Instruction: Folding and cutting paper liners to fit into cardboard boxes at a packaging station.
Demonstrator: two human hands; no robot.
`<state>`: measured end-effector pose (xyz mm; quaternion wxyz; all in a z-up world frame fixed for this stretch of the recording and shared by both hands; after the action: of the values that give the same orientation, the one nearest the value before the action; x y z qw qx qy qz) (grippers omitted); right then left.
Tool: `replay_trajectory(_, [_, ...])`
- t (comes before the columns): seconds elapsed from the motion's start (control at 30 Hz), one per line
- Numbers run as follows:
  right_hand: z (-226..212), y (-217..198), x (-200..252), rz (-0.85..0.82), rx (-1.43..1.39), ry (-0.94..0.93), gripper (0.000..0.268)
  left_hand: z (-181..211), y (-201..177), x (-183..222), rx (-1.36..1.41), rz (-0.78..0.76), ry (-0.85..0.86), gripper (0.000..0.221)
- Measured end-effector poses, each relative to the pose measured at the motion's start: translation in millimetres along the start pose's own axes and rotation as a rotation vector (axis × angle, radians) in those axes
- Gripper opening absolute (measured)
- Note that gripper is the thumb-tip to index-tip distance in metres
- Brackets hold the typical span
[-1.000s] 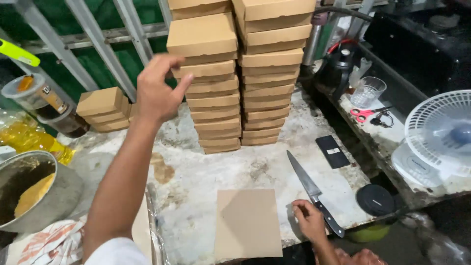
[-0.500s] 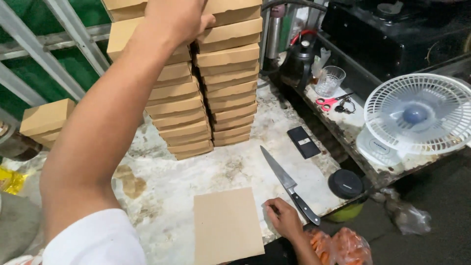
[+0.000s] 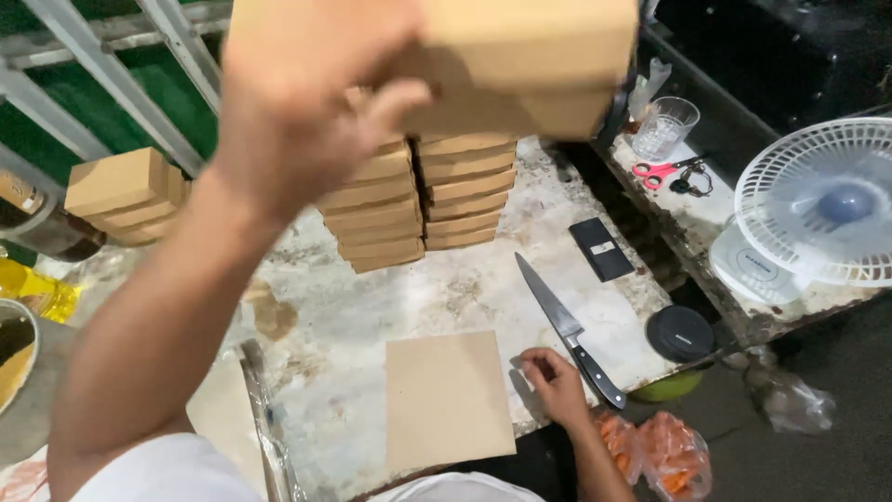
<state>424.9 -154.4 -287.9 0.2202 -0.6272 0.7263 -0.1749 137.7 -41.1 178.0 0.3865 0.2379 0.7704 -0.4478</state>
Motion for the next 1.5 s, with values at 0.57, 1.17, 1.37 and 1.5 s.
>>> replay_trajectory(0.57, [-73,58,-3,-0.263,-0.685,0.02,0.1,166,70,269,0.548,-0.036,-0.859,0.028])
replay_trajectory(1.17, [-127,64,9,-0.34,-0.138,-0.365,0.045,67,70,473,0.508,0.713,-2.037,0.032])
replay_trajectory(1.37, [-106,37,3,-0.176,0.319,-0.363,0.047,35,30,435,0.549,0.502,-2.134,0.034])
replay_trajectory(1.5, [-91,40,4,-0.228,0.406,-0.32,0.057,-5,31,492,0.464,0.387,-1.832,0.041])
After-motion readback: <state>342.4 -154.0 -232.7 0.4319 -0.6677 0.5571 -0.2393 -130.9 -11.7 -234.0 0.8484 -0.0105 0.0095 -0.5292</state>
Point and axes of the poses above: each hand's wrist, its own x-axis away from the middle knuckle, its own y-axis out of the palm, z = x × y, the point moved 3 cm from there along -x, towards the middle knuckle, and after that the axes turned 8 degrees about x, right-handed, at the moved point
